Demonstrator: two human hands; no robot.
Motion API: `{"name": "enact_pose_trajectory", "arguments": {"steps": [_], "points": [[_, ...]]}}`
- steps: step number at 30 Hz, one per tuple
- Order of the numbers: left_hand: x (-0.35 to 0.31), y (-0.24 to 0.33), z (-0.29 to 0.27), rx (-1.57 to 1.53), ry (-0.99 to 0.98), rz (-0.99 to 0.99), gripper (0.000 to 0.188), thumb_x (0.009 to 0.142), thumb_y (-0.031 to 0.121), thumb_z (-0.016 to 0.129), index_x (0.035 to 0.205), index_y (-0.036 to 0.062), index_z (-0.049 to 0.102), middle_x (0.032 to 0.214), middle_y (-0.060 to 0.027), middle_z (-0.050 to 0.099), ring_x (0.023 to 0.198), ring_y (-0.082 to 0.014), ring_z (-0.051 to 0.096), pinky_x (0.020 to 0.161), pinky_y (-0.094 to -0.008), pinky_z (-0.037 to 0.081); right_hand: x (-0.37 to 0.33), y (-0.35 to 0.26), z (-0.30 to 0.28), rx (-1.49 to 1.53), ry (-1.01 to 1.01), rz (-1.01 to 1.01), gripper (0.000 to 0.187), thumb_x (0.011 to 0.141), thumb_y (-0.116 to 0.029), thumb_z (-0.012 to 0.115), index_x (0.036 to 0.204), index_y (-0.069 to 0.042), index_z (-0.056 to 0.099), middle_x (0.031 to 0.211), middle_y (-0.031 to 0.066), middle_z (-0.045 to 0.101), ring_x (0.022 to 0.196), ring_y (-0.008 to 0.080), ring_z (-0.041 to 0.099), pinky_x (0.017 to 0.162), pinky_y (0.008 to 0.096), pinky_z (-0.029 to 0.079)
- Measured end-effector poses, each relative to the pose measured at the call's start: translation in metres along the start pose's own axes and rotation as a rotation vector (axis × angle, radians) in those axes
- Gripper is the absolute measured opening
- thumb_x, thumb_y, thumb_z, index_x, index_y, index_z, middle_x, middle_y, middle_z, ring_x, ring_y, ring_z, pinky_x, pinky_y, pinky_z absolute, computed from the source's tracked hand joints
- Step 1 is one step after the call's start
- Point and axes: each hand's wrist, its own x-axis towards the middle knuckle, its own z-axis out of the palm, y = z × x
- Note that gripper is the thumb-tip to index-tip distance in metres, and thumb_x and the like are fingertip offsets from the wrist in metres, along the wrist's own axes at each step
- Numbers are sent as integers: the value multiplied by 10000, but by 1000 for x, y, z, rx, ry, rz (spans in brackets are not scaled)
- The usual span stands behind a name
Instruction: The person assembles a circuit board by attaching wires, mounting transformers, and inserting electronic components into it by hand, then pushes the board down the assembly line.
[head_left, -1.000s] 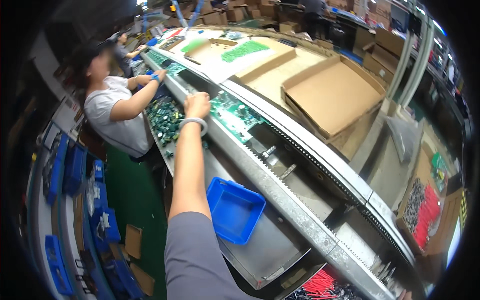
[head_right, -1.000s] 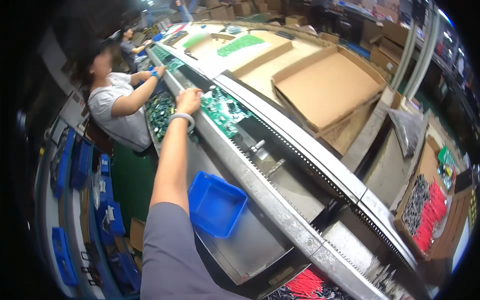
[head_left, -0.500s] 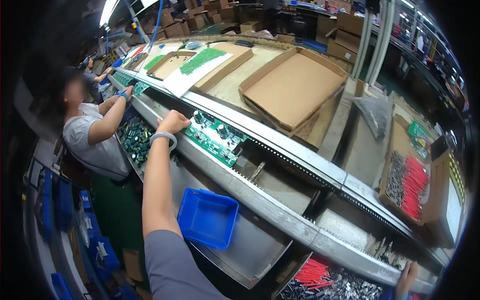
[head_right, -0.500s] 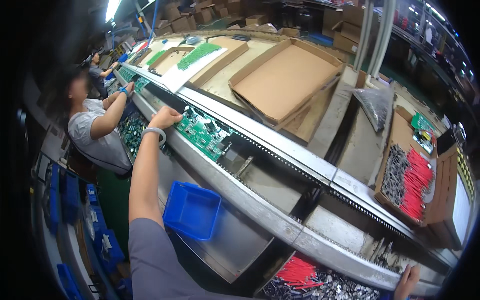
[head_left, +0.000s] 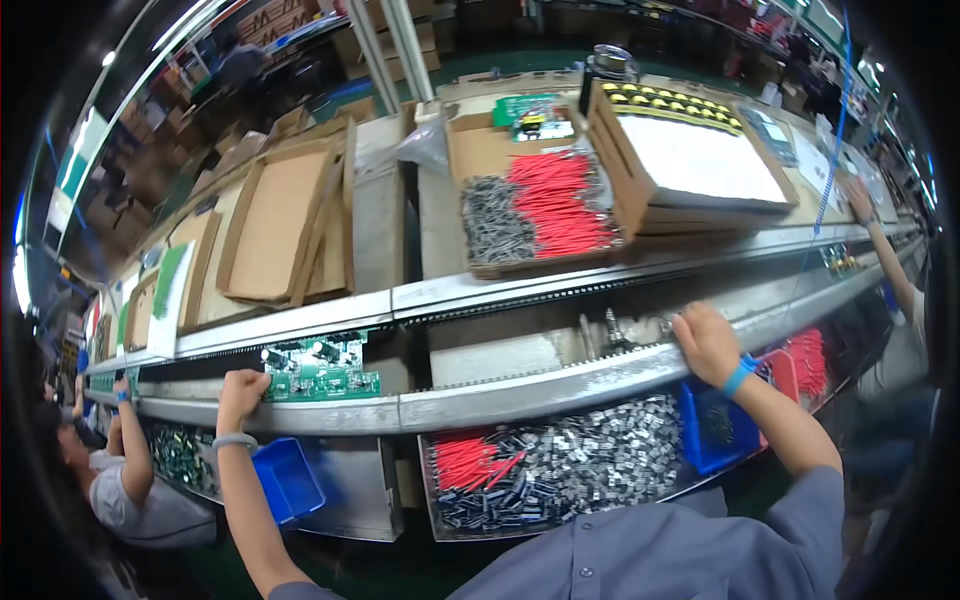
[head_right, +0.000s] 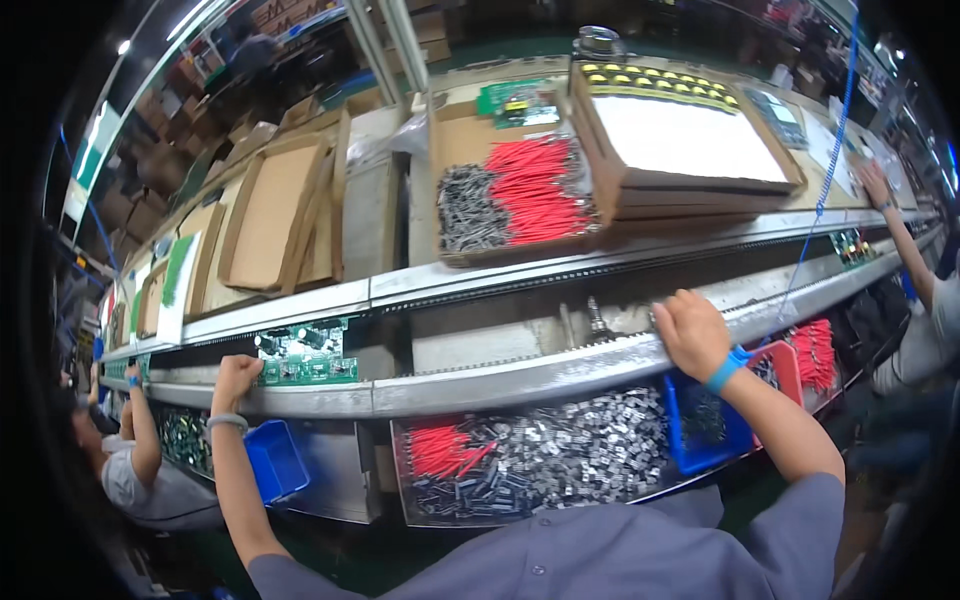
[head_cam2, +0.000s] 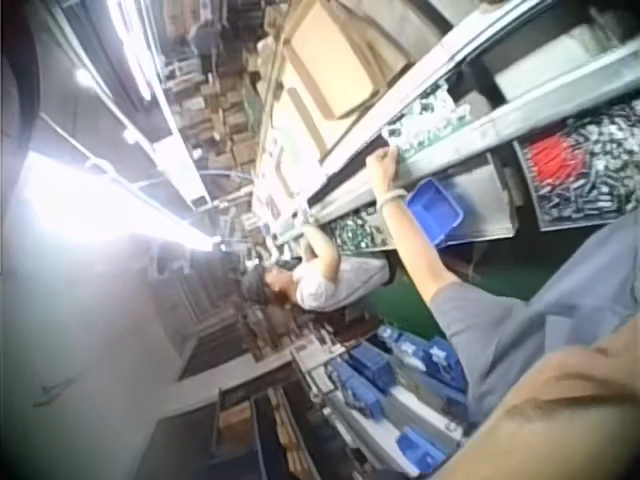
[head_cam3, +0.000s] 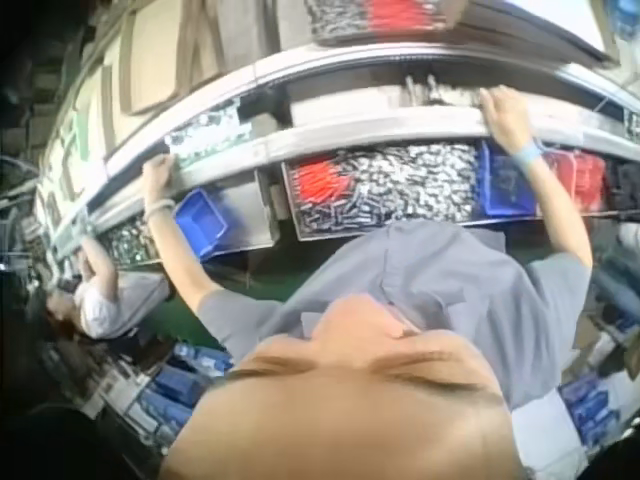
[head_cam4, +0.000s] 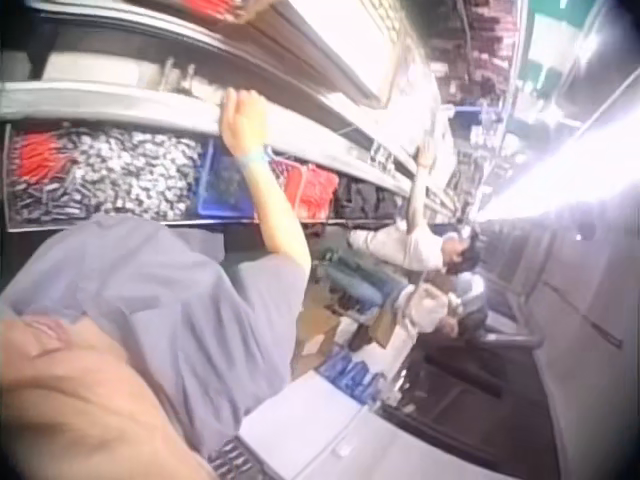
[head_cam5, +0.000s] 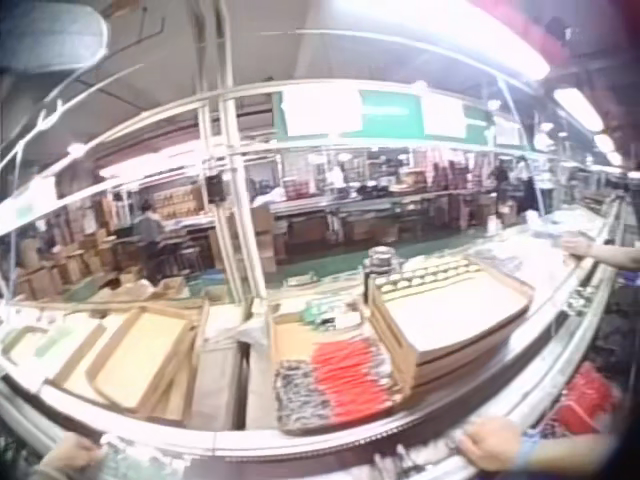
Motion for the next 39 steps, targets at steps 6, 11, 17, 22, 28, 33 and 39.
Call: {"name": "enact_pose_trajectory", "arguments": {"steps": [6, 11, 17, 22, 28, 33, 39], "points": [[-21, 85, 28, 90, -65, 46, 291, 892, 350, 773, 917, 63, 817, 706, -73, 741, 688, -177, 709, 677, -339, 522, -2, 2, -21, -53, -132, -41, 307, 991, -259, 621, 784, -35, 659, 846, 163, 649, 863, 384, 628, 809, 478, 511], [-50, 151, 42, 138, -100, 58, 312, 887, 441, 757, 890, 137, 826, 720, -32, 757, 775, -210, 739, 1012, -522, 419, 39, -33, -38, 132, -19, -243, 200, 960, -235, 660, 909, -42, 650, 861, 151, 674, 870, 395, 671, 767, 491, 548], [-66, 215, 73, 140, -198, 123, 329, 901, 480, 737, 912, 164, 829, 819, -29, 780, 874, -234, 734, 1087, -605, 296, 148, -96, -11, 235, -12, -417, 118, 881, -112, 689, 955, -25, 657, 931, 165, 686, 897, 400, 682, 811, 494, 551], [-86, 287, 108, 161, -313, 276, 340, 945, 457, 702, 840, 149, 800, 742, -23, 754, 842, -236, 716, 1113, -671, 209, 209, -123, 32, 144, -140, -366, 348, 840, -194, 753, 1092, 20, 643, 1097, 251, 665, 1049, 427, 663, 923, 505, 549], [-106, 360, 138, 209, -317, 504, 306, 973, 370, 683, 914, 95, 804, 789, -117, 757, 886, -316, 722, 1107, -583, 334, 226, -124, 53, 133, -200, -426, 404, 861, -182, 757, 1183, 16, 617, 1201, 256, 629, 1122, 431, 650, 932, 518, 567], [-94, 404, 119, 175, -559, 684, 273, 940, 298, 684, 980, 43, 775, 870, -210, 738, 926, -421, 706, 857, -488, 549, 232, -125, 37, 104, -243, -440, 116, 874, -93, 684, 970, -29, 676, 1003, 212, 681, 1046, 406, 677, 912, 514, 562], [-9, 445, 73, 72, -139, 658, 192, 894, 159, 722, 1013, 9, 734, 953, -223, 742, 921, -419, 714, 839, -502, 557, 225, -126, 28, 223, 230, -663, 73, 897, -114, 640, 931, -69, 686, 877, 145, 710, 900, 364, 713, 752, 504, 558]]}}
